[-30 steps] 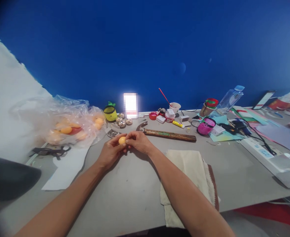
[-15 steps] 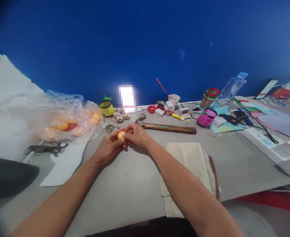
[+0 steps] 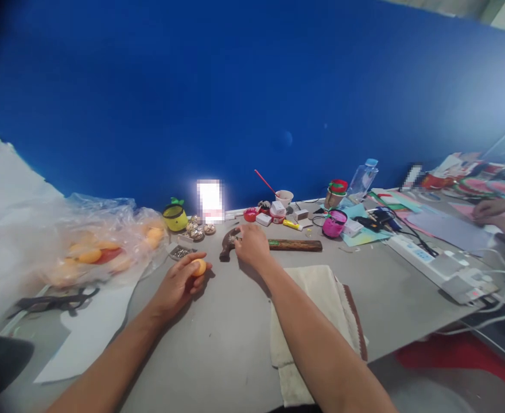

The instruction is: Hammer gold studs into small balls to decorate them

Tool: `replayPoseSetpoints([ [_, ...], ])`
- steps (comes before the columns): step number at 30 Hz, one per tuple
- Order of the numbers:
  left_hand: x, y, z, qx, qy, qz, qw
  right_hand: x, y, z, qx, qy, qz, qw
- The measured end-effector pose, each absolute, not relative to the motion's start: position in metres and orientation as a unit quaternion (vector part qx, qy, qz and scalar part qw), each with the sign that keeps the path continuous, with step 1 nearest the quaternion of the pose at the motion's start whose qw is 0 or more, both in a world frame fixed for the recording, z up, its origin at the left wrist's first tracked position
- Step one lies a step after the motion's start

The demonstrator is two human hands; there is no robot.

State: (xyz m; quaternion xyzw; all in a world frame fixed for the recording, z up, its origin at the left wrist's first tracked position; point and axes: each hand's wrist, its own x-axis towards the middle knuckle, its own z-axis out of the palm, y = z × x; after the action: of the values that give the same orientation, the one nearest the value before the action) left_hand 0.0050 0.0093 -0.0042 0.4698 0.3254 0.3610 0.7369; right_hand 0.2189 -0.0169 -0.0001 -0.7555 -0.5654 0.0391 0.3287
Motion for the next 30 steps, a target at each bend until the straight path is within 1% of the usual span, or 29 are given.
replayPoseSetpoints([
  [2, 0.005, 0.009, -0.003, 0.471, 0.331, 0.360, 0.734, 0.226, -0.019, -0.001, -0.780, -0.587, 0.007, 0.219],
  [4, 0.004, 0.009, -0.001, 0.466, 0.336, 0.361, 0.735, 0.227, -0.019, -0.004, -0.785, -0.601, 0.006, 0.149],
  [6, 0.004, 0.008, 0.001, 0.460, 0.335, 0.360, 0.739, 0.225, -0.018, -0.007, -0.785, -0.606, 0.002, 0.126],
  [9, 0.003, 0.007, 0.001, 0.481, 0.339, 0.354, 0.727, 0.222, -0.014, -0.006, -0.784, -0.608, -0.003, 0.123],
  [16, 0.007, 0.005, -0.001, 0.574, 0.416, 0.362, 0.605, 0.212, -0.013, 0.004, -0.769, -0.621, -0.023, 0.152],
  [18, 0.006, 0.005, 0.002, 0.610, 0.441, 0.357, 0.554, 0.209, -0.013, 0.005, -0.756, -0.629, -0.052, 0.174],
  [21, 0.004, 0.006, 0.005, 0.644, 0.459, 0.358, 0.496, 0.207, -0.016, 0.007, -0.723, -0.641, -0.141, 0.214],
  [25, 0.004, 0.007, 0.002, 0.647, 0.473, 0.360, 0.476, 0.206, -0.022, 0.009, -0.685, -0.620, -0.249, 0.291],
  [27, 0.005, 0.007, -0.001, 0.641, 0.467, 0.380, 0.477, 0.202, -0.023, 0.009, -0.660, -0.619, -0.272, 0.328],
  [30, 0.005, 0.009, -0.004, 0.661, 0.464, 0.376, 0.455, 0.191, -0.025, 0.007, -0.618, -0.652, -0.277, 0.342],
])
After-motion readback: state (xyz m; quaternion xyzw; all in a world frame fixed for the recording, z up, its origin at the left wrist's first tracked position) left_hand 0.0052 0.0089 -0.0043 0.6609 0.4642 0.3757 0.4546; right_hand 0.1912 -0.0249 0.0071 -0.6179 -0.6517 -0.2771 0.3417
